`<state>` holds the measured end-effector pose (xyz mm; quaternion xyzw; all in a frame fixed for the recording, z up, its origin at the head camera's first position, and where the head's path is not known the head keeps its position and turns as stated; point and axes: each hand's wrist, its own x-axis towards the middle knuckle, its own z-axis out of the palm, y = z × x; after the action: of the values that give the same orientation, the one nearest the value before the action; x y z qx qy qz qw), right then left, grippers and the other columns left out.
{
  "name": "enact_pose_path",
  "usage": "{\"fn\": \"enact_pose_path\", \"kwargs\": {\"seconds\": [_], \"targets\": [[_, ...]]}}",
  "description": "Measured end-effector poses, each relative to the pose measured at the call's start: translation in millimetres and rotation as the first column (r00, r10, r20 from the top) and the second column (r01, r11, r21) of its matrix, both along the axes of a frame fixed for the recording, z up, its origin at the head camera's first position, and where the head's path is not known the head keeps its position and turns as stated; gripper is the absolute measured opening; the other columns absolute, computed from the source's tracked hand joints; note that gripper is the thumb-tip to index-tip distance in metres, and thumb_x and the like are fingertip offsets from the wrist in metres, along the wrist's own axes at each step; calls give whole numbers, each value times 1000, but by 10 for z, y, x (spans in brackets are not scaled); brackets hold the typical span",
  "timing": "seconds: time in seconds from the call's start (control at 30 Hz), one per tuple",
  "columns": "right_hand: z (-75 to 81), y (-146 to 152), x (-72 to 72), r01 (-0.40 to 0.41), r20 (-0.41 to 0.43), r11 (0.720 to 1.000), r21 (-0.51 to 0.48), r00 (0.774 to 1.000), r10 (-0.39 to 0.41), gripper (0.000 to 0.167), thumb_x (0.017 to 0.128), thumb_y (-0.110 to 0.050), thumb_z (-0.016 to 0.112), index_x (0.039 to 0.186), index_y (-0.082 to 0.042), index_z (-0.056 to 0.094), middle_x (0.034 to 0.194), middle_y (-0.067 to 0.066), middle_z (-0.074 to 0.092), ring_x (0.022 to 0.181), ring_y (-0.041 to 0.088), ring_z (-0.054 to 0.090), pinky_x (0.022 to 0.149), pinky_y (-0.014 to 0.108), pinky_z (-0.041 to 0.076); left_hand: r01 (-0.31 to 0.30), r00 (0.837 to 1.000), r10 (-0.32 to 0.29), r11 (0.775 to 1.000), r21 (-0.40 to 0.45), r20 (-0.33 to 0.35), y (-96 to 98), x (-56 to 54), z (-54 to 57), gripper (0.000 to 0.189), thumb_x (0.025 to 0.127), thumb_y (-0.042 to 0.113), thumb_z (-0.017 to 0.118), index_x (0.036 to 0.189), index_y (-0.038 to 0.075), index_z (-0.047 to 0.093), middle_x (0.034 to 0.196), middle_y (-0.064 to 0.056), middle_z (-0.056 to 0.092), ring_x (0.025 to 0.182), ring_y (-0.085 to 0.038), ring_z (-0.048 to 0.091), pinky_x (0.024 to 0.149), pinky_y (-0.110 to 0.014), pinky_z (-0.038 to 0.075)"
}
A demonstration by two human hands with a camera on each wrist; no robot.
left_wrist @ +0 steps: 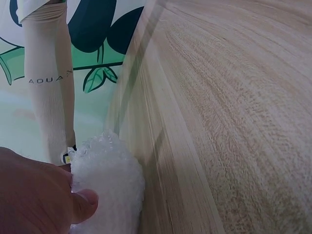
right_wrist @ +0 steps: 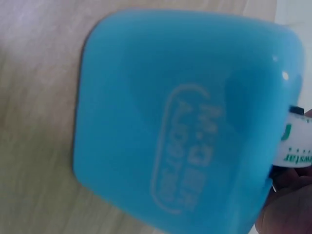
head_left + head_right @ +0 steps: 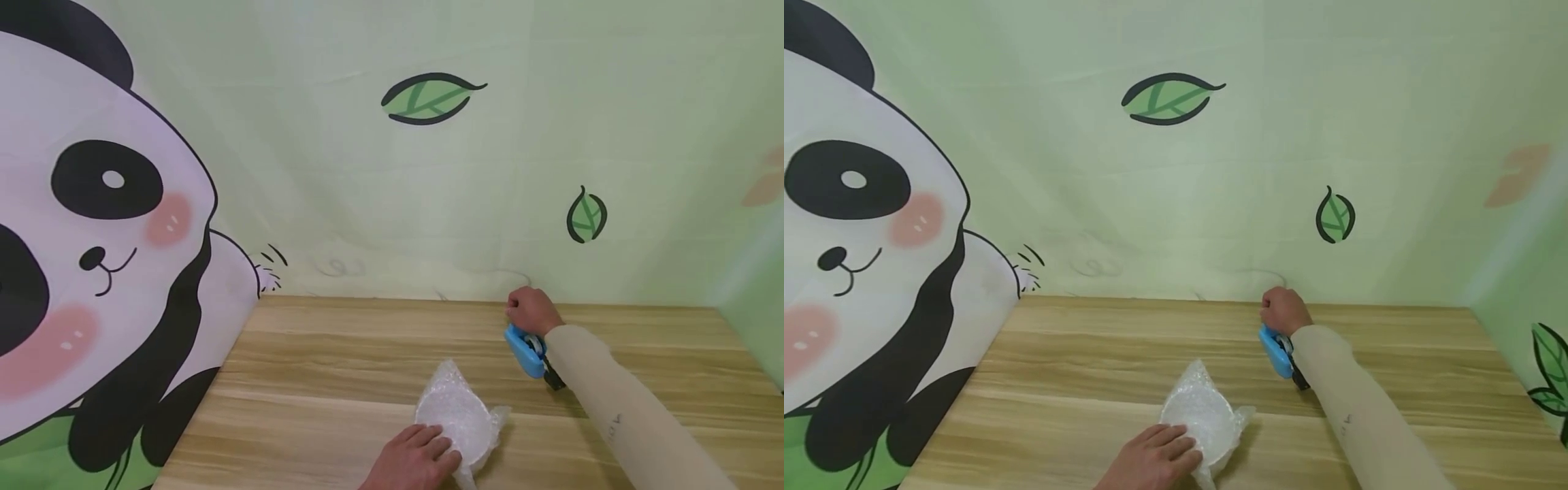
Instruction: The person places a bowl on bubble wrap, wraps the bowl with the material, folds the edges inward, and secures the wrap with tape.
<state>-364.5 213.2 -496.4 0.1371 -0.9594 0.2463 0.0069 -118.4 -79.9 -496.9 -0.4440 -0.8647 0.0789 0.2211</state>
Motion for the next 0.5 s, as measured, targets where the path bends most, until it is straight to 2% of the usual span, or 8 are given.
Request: {"fn": "enact_pose_path", "kwargs": {"seconds": [0.2, 0.3, 0.4, 0.43, 0.5], "targets": [[-51, -12, -57, 21, 1, 1000, 14, 1000, -21, 16, 82, -4, 55, 67, -6, 62, 65, 2, 54, 64, 20, 51, 62, 29, 37, 6, 1000, -5, 999, 33, -29, -8, -21, -24, 28, 93, 58, 62, 95, 31, 69, 98, 16, 71, 107, -6, 69, 96, -24, 52], [-55, 3, -56, 22, 31, 1000, -14, 999, -21, 17, 83, -4, 56, 67, -7, 60, 64, 1, 52, 64, 20, 50, 62, 29, 37, 12, 999, -10, 999, 44, -45, 3, -37, -31, 27, 91, 58, 64, 92, 31, 68, 94, 17, 70, 105, -5, 69, 95, -24, 52], [-33, 54, -42, 2, 130, 995, -96, 991, 11, 21, 88, -7, 61, 67, -8, 62, 64, -4, 51, 64, 16, 49, 62, 28, 38, 14, 999, -11, 999, 49, -46, -2, -31, -49, 27, 91, 58, 64, 91, 31, 67, 93, 17, 69, 104, -5, 69, 94, -24, 52], [0, 89, -43, -5, 191, 989, -146, 981, 33, 22, 89, -9, 62, 67, -7, 60, 64, -5, 50, 63, 15, 48, 61, 28, 38, 16, 999, -14, 999, 49, -45, -3, -30, -52, 28, 91, 58, 64, 91, 31, 67, 93, 17, 69, 104, -5, 69, 94, -25, 52], [99, 181, -55, 54, 350, 955, -292, 935, 54, 19, 93, -10, 63, 76, -3, 67, 68, -5, 58, 68, 14, 55, 65, 27, 46, 17, 999, -16, 999, 45, -36, -12, -25, -49, 28, 92, 58, 63, 92, 30, 67, 94, 16, 70, 105, -6, 69, 95, -25, 52]]}}
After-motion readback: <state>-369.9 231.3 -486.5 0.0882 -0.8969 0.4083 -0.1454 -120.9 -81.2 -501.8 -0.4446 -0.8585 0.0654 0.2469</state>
